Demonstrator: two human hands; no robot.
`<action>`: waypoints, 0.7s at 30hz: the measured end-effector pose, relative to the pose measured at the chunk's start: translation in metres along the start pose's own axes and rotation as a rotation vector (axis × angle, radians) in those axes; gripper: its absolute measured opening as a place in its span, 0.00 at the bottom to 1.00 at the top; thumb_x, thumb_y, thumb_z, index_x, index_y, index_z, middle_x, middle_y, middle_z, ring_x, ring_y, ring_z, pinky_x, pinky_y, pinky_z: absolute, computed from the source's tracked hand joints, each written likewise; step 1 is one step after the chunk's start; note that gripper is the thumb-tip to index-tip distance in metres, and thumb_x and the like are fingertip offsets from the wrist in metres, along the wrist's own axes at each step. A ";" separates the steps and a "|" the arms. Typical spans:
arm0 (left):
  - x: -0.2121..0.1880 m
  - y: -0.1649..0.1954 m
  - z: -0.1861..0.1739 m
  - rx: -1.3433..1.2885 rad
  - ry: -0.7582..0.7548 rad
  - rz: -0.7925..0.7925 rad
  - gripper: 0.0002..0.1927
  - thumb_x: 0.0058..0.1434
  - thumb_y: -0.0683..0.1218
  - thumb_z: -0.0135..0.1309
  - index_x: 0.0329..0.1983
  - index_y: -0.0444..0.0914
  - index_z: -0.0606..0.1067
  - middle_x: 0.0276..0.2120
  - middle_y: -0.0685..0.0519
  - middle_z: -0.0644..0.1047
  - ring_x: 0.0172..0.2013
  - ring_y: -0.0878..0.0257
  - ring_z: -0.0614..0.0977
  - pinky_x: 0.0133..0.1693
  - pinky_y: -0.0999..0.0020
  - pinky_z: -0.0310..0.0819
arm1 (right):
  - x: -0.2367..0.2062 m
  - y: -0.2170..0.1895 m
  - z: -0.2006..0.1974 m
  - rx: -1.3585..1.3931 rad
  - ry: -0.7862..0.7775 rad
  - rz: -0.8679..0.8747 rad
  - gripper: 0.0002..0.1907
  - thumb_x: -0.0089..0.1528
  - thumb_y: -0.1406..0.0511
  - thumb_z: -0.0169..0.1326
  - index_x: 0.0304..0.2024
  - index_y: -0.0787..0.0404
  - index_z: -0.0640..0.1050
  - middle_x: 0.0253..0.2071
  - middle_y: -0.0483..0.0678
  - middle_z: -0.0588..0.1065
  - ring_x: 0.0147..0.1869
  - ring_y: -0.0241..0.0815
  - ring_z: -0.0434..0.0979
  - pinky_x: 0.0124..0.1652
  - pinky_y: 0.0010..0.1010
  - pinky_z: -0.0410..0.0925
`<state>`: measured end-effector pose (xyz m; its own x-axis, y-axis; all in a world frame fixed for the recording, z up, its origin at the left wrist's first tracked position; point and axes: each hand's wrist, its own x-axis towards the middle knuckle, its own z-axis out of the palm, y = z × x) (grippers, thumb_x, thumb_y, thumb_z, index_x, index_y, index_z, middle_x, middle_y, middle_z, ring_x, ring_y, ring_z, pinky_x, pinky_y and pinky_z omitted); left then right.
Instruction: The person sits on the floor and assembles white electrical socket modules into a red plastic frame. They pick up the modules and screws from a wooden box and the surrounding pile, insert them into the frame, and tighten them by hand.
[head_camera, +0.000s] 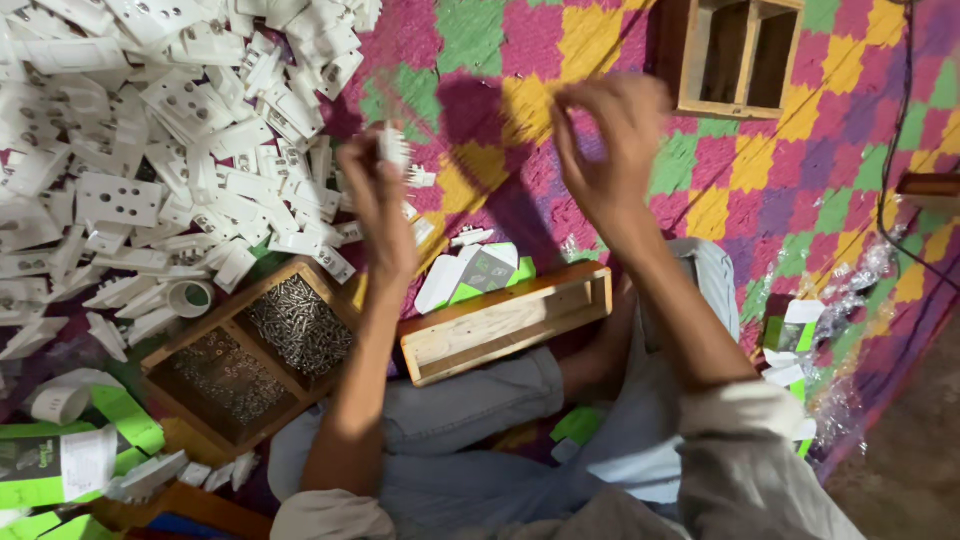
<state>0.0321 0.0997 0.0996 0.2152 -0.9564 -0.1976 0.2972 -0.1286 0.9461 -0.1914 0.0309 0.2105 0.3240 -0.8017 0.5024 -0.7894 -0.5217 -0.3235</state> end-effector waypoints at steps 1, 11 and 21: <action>0.003 0.001 -0.005 -0.011 0.048 0.010 0.36 0.74 0.68 0.40 0.71 0.37 0.62 0.65 0.45 0.66 0.65 0.52 0.66 0.63 0.55 0.62 | 0.003 0.012 0.021 0.057 -0.121 0.067 0.06 0.68 0.69 0.65 0.47 0.60 0.82 0.46 0.49 0.79 0.52 0.49 0.76 0.53 0.42 0.66; 0.013 0.020 -0.016 -0.757 -0.082 -0.147 0.32 0.77 0.65 0.36 0.70 0.37 0.66 0.58 0.43 0.77 0.55 0.50 0.81 0.56 0.49 0.76 | 0.015 0.042 0.133 0.144 -0.180 0.339 0.11 0.57 0.66 0.69 0.42 0.60 0.86 0.37 0.53 0.79 0.43 0.52 0.77 0.44 0.40 0.69; 0.010 0.022 -0.016 -0.805 -0.083 -0.231 0.35 0.72 0.66 0.38 0.71 0.38 0.63 0.61 0.43 0.75 0.57 0.47 0.80 0.59 0.41 0.76 | 0.006 0.050 0.151 0.139 -0.097 0.310 0.07 0.58 0.71 0.64 0.40 0.63 0.83 0.39 0.53 0.78 0.40 0.52 0.80 0.41 0.40 0.73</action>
<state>0.0559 0.0912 0.1138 0.0080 -0.9491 -0.3147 0.9050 -0.1270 0.4061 -0.1499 -0.0440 0.0765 0.1329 -0.9488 0.2867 -0.7815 -0.2782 -0.5585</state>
